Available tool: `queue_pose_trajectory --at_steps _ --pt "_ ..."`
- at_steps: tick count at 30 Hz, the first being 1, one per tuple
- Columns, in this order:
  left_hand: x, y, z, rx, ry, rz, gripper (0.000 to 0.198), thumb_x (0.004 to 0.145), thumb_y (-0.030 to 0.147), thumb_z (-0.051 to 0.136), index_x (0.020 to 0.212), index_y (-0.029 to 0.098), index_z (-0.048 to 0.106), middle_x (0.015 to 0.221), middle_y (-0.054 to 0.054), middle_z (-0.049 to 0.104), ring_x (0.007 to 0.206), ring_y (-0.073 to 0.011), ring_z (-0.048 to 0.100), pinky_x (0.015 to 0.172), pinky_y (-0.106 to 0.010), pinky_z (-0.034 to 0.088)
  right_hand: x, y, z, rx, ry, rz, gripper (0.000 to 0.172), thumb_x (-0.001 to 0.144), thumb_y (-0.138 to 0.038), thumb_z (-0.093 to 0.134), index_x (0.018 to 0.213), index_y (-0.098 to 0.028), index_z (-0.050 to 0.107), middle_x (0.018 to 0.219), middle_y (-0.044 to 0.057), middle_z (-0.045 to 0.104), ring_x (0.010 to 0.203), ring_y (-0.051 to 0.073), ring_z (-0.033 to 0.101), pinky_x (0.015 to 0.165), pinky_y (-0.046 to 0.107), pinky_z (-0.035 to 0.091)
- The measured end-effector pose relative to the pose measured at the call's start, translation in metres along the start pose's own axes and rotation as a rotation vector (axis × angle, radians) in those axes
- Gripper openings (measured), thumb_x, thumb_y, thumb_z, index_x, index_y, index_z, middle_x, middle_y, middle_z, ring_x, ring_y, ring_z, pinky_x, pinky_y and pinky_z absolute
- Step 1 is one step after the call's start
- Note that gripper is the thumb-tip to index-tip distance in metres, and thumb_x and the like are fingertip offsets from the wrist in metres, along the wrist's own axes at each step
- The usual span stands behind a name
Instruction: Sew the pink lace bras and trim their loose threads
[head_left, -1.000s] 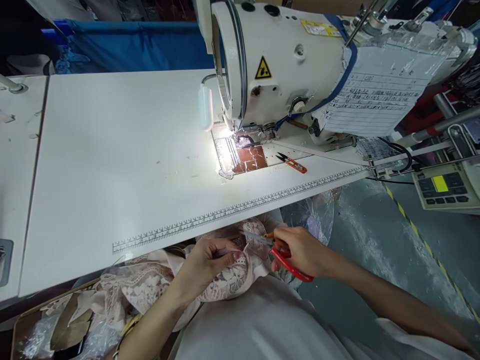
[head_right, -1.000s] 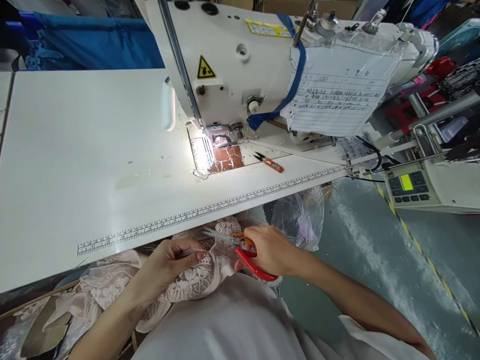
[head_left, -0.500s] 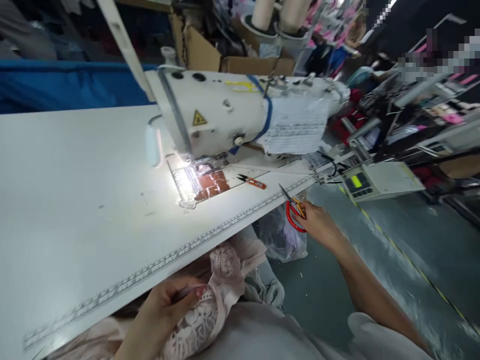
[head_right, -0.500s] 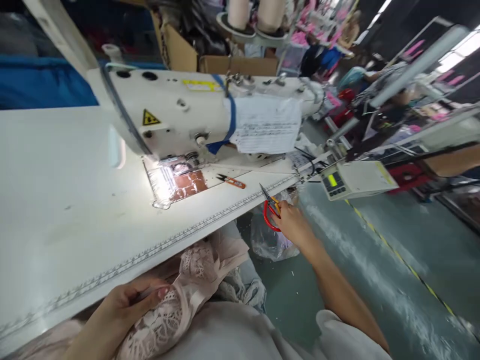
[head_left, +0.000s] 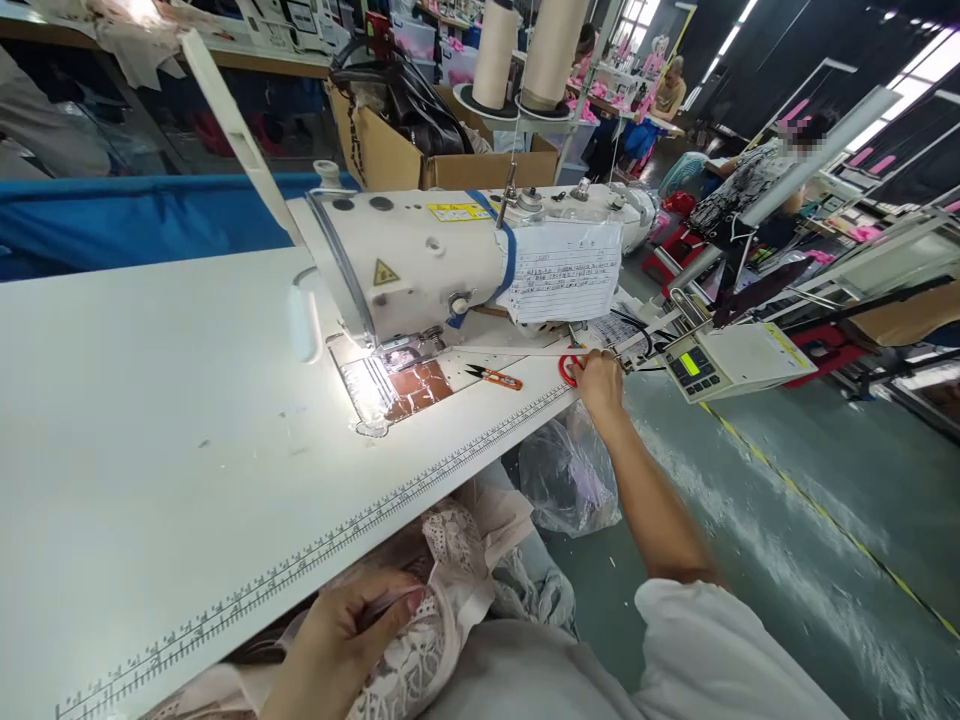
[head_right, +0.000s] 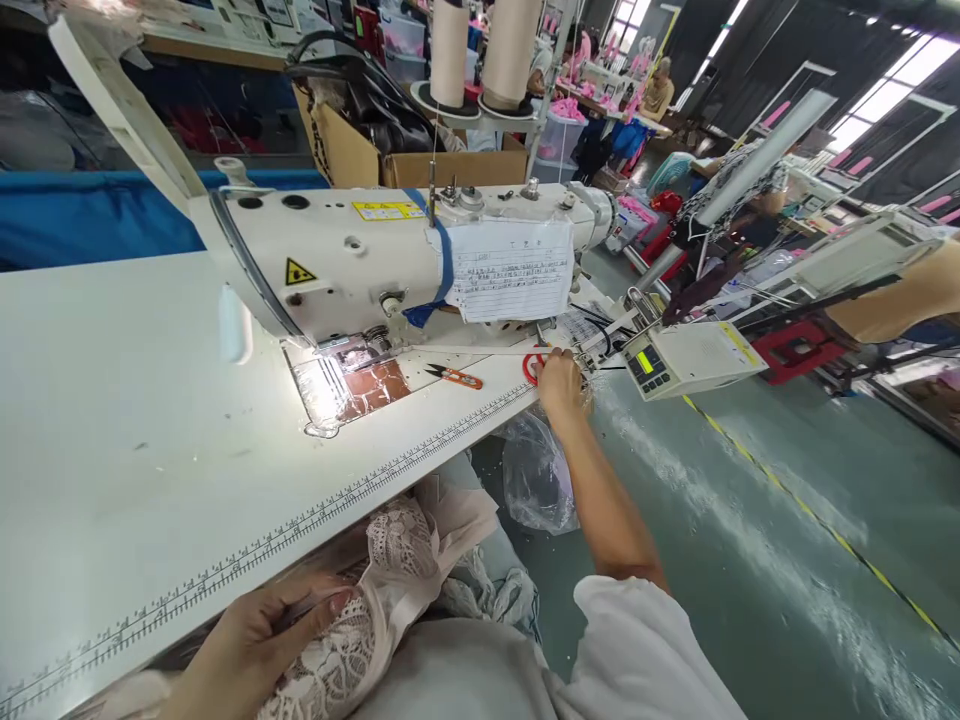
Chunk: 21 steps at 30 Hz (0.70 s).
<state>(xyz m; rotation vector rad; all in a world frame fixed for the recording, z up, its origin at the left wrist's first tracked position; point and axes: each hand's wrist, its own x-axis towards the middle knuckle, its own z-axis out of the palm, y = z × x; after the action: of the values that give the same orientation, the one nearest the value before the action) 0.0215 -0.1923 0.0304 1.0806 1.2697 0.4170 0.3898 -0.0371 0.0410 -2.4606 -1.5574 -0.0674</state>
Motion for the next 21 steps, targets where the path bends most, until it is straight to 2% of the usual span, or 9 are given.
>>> queue_pose_trajectory --at_steps 3,5,7,9,11,14,16,18,21 --pt "-0.001 0.008 0.004 0.031 -0.027 0.000 0.047 0.075 0.064 0.065 0.070 0.018 0.073 0.052 0.002 0.048 0.046 -0.0113 0.030 0.043 -0.024 0.024 -0.034 -0.019 -0.002 0.065 0.066 -0.110 0.039 0.096 -0.024 0.051 0.128 -0.001 0.050 0.132 0.031 0.045 0.129 0.037 0.044 0.101 0.045 0.042" --pt "-0.001 0.015 0.006 0.071 -0.022 0.021 0.041 0.078 0.058 0.064 0.071 0.018 0.073 0.053 0.002 0.048 0.046 -0.0111 0.029 0.044 -0.024 0.025 -0.066 -0.039 -0.002 0.142 0.035 -0.300 0.033 0.098 -0.027 0.047 0.127 -0.013 0.053 0.129 0.020 0.052 0.124 0.028 0.049 0.103 0.041 0.043" --pt "0.000 0.021 0.007 0.143 -0.035 0.078 0.035 0.081 0.051 0.062 0.072 0.019 0.073 0.059 0.000 0.056 0.051 -0.0131 0.038 0.048 -0.024 0.030 -0.092 -0.056 0.002 0.297 -0.142 -0.806 0.031 0.098 -0.026 0.046 0.127 -0.021 0.056 0.127 0.014 0.058 0.121 0.026 0.053 0.105 0.042 0.044" --pt "-0.001 0.026 0.006 0.208 -0.066 0.145 0.031 0.084 0.045 0.060 0.073 0.020 0.074 0.069 -0.003 0.065 0.062 -0.0171 0.052 0.056 -0.024 0.037 -0.101 -0.067 0.010 0.325 -0.257 -1.054 0.034 0.099 -0.029 0.045 0.131 -0.024 0.056 0.137 0.011 0.055 0.132 0.026 0.045 0.112 0.046 0.039" --pt "-0.002 0.028 0.002 0.222 -0.079 0.180 0.030 0.086 0.043 0.058 0.074 0.020 0.074 0.076 -0.005 0.069 0.072 -0.0200 0.058 0.063 -0.025 0.041 -0.094 -0.069 0.019 0.289 -0.283 -0.981 0.038 0.100 -0.031 0.045 0.135 -0.021 0.054 0.145 0.012 0.049 0.139 0.027 0.038 0.115 0.050 0.036" --pt "-0.002 0.028 -0.005 0.171 -0.098 0.157 0.034 0.087 0.045 0.057 0.074 0.018 0.073 0.072 -0.005 0.066 0.062 -0.0166 0.053 0.055 -0.024 0.038 -0.077 -0.065 0.026 0.254 -0.226 -0.704 0.044 0.099 -0.031 0.043 0.138 -0.011 0.051 0.146 0.020 0.046 0.139 0.031 0.038 0.115 0.054 0.035" --pt "0.000 0.028 -0.007 0.123 -0.120 0.141 0.034 0.086 0.045 0.058 0.075 0.017 0.073 0.070 -0.004 0.065 0.056 -0.0140 0.048 0.049 -0.023 0.034 -0.079 -0.068 0.022 0.329 -0.215 -0.712 0.045 0.101 -0.034 0.039 0.138 -0.011 0.051 0.144 0.020 0.047 0.140 0.031 0.037 0.116 0.055 0.032" --pt "0.004 0.028 -0.009 0.069 -0.133 0.154 0.030 0.085 0.043 0.061 0.078 0.017 0.075 0.074 -0.005 0.067 0.056 -0.0137 0.048 0.048 -0.022 0.034 -0.092 -0.078 0.012 0.479 -0.363 -0.916 0.045 0.102 -0.042 0.035 0.133 -0.018 0.056 0.139 0.016 0.053 0.139 0.028 0.038 0.116 0.051 0.032" --pt "0.007 0.033 -0.014 0.024 -0.175 0.178 0.026 0.084 0.039 0.062 0.078 0.017 0.076 0.074 -0.005 0.068 0.057 -0.0133 0.048 0.050 -0.023 0.036 -0.116 -0.097 -0.005 0.633 -0.867 -1.304 0.052 0.101 -0.056 0.029 0.103 -0.021 0.068 0.113 0.012 0.067 0.123 0.024 0.052 0.105 0.041 0.042"
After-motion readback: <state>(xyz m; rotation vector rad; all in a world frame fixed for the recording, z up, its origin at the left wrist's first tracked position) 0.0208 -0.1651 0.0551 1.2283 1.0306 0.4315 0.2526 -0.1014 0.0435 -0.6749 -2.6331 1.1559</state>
